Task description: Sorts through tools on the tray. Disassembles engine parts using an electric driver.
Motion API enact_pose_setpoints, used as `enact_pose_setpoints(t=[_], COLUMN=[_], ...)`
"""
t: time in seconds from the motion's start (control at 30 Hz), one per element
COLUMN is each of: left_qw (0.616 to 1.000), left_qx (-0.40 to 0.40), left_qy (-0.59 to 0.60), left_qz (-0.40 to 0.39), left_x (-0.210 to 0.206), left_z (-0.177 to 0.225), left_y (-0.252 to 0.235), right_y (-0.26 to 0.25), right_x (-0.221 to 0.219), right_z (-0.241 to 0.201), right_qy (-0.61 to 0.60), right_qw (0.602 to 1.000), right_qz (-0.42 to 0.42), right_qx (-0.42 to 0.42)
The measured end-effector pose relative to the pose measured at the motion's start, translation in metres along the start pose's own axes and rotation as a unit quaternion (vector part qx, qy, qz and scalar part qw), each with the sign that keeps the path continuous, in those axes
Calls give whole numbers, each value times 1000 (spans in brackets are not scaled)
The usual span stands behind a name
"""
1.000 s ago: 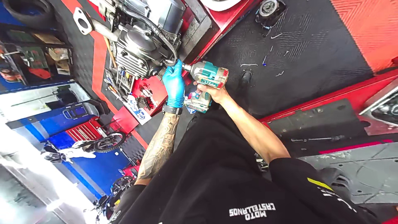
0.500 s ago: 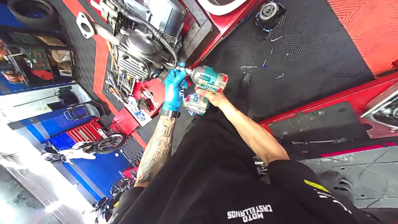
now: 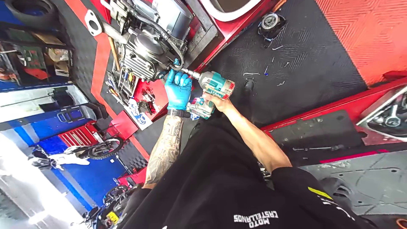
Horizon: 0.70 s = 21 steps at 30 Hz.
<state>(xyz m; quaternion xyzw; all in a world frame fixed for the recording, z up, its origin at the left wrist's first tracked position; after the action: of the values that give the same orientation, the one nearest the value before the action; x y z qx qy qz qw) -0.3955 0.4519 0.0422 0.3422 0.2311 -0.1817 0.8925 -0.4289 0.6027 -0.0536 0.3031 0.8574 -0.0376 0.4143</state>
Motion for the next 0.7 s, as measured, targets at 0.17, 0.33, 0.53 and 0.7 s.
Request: enact_pose_setpoints(t=[0.17, 0.33, 0.53, 0.7], left_qw=[999, 999, 998, 996], left_qx=[-3, -20, -34, -18], left_qy=[30, 43, 15, -83], left_qz=[-20, -23, -40, 18], left_x=[-4, -3, 1, 2], left_z=[-8, -14, -15, -28], left_y=[-3, -8, -7, 3], right_y=[1, 2, 1, 16], right_x=[-2, 2, 5, 22], right_z=[-4, -8, -15, -19], right_qy=[-34, -18, -30, -56], right_qw=[999, 1000, 999, 998], right_qz=[-15, -12, -23, -18], right_qx=[-14, -21, -27, -37])
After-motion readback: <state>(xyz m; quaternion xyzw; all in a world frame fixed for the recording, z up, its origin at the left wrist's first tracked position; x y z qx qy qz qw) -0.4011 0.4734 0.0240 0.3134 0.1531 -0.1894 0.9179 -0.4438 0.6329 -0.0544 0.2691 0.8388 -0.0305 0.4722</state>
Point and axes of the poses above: each hand's wrist, its own y-axis away from the middle knuckle, its own x-axis out of the back of the hand, z = x × y, the point moved 6 cm from there along -y, towards the middle knuckle, and after that the axes turned 3 degrees about -y, right-handed, at the moved point
